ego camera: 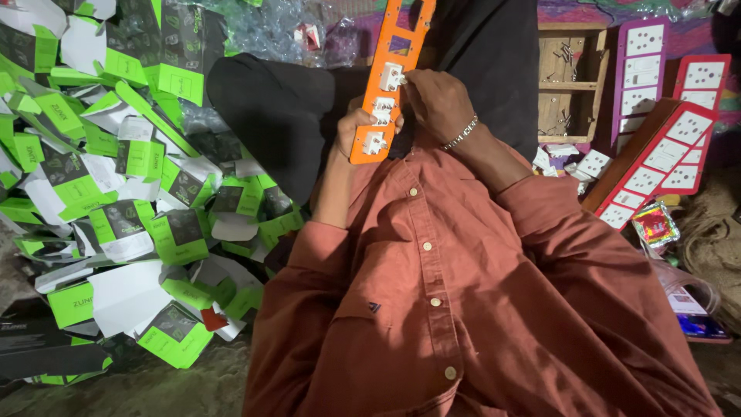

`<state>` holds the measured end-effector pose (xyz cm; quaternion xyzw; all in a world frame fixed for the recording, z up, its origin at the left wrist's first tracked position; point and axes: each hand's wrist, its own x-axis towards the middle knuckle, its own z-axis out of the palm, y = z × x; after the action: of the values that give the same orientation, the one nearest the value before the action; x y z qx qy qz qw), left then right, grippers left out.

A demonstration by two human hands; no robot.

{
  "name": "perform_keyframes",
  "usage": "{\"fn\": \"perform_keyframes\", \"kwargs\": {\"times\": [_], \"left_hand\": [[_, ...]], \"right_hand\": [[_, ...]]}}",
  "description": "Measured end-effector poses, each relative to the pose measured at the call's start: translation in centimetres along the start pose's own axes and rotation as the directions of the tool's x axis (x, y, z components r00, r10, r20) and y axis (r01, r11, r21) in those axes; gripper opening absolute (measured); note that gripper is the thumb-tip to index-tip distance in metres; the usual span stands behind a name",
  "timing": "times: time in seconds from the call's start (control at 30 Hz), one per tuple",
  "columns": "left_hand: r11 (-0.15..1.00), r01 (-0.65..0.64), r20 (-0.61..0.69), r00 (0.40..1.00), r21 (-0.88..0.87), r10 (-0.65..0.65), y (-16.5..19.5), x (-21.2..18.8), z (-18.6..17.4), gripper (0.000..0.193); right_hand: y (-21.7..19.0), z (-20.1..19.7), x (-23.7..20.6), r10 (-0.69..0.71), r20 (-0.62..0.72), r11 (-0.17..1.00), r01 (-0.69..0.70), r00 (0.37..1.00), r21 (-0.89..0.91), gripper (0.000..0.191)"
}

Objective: The person assembles a power strip by inserting white socket modules into an orange housing. They repeatedly pick up sockets, align them, and press them into place while sitting on the floor surrounded by packaging materials.

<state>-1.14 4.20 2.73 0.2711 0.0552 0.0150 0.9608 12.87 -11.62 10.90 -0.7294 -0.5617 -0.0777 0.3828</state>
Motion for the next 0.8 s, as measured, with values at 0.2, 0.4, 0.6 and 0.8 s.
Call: {"fn": "perform_keyframes", "kwargs": {"times": [0.2,0.4,0.6,0.8], "left_hand": [[0.998,-0.052,-0.036,0.998,0.045,0.053,0.4,-0.4,0.4,0.061],[0.974,-0.095,-0.079,0.99,0.207,0.114,0.1,0.3,-0.3,0.06],[0.325,-0.237,-0.038,0.753,0.915,0.657,-0.7,-0.3,2.4,0.063],[-0.183,-0.14,0.23,0.529,0.973,0.817,-0.2,0.0,6.0,0.064]], "right_hand": [[0.3,0.7,-0.3,0.053,0.101,0.998,-0.057,0.993,0.033,0.01],[-0.3,-0.2,0.5,0.104,0.115,0.993,-0.109,0.988,0.037,0.016],[3.1,-6.0,-1.7,0.285,-0.227,0.958,-0.287,0.931,0.027,0.011],[13.9,-13.6,-7.0,0.52,-0.209,0.782,-0.561,0.828,-0.274,0.011]]}}
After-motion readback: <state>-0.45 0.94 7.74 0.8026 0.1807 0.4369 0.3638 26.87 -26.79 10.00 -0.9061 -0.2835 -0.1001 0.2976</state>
